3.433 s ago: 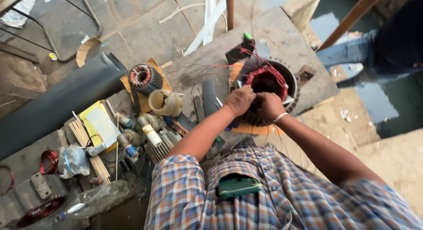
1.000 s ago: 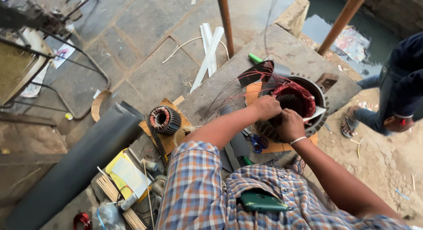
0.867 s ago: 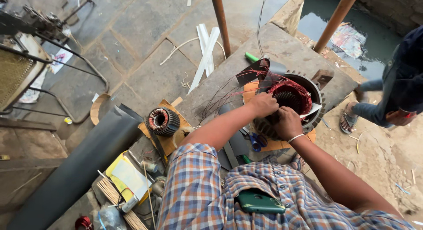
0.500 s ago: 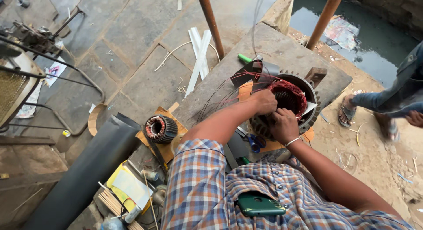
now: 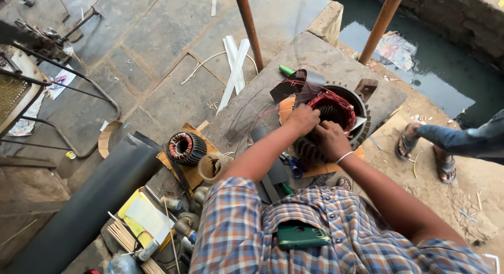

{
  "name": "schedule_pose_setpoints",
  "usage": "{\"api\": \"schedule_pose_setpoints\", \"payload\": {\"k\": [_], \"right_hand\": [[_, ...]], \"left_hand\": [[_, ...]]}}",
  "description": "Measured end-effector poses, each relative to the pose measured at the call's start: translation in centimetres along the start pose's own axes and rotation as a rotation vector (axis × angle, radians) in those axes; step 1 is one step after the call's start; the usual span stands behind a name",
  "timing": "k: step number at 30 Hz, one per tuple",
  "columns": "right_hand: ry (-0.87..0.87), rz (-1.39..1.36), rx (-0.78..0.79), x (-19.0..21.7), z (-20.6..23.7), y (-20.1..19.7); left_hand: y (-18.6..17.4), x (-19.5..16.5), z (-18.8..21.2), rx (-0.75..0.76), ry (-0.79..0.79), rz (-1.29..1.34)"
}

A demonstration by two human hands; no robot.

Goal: The person cuts a strip of gray insulating sheet with scissors, then fits and presses the strip around the inside wall of an electric motor stator, adjusting it to sit against the winding slots. They continue trimming and seating the insulation liner inside the stator housing.

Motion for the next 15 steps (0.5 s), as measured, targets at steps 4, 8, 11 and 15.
{"api": "schedule_pose_setpoints", "payload": {"k": [4,8,11,15], "right_hand": [[0.009,0.160,0.167,-2.9,0.5,-4.3],[-0.135,0.423,0.698,-5.6,-1.4,-6.6],[-0.275,0.592,0.870,-5.7,-3.2,-6.9],[-0.465,0.590,0.861,-5.9,-4.6,-7.2]], "left_hand": [[-2.2,-2.0,2.9,-0.149,-0.191,0.126],[-3.2,-6.4,2.1,-0.107,-0.256,0.405],[-3.0,-9.3,0.2,-0.165,-0.376,0.465],[-2.0,-10.7,-1.7,-0.250,-0.585,0.445]]}}
Point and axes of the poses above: each hand's wrist, its own z-axis away from the middle knuckle, its own y-axis out of the palm, x = y × z, the point moved 3 cm from there along -z, towards the middle knuckle, and after that the axes turned 15 degrees about -z, right-handed, at the moved point
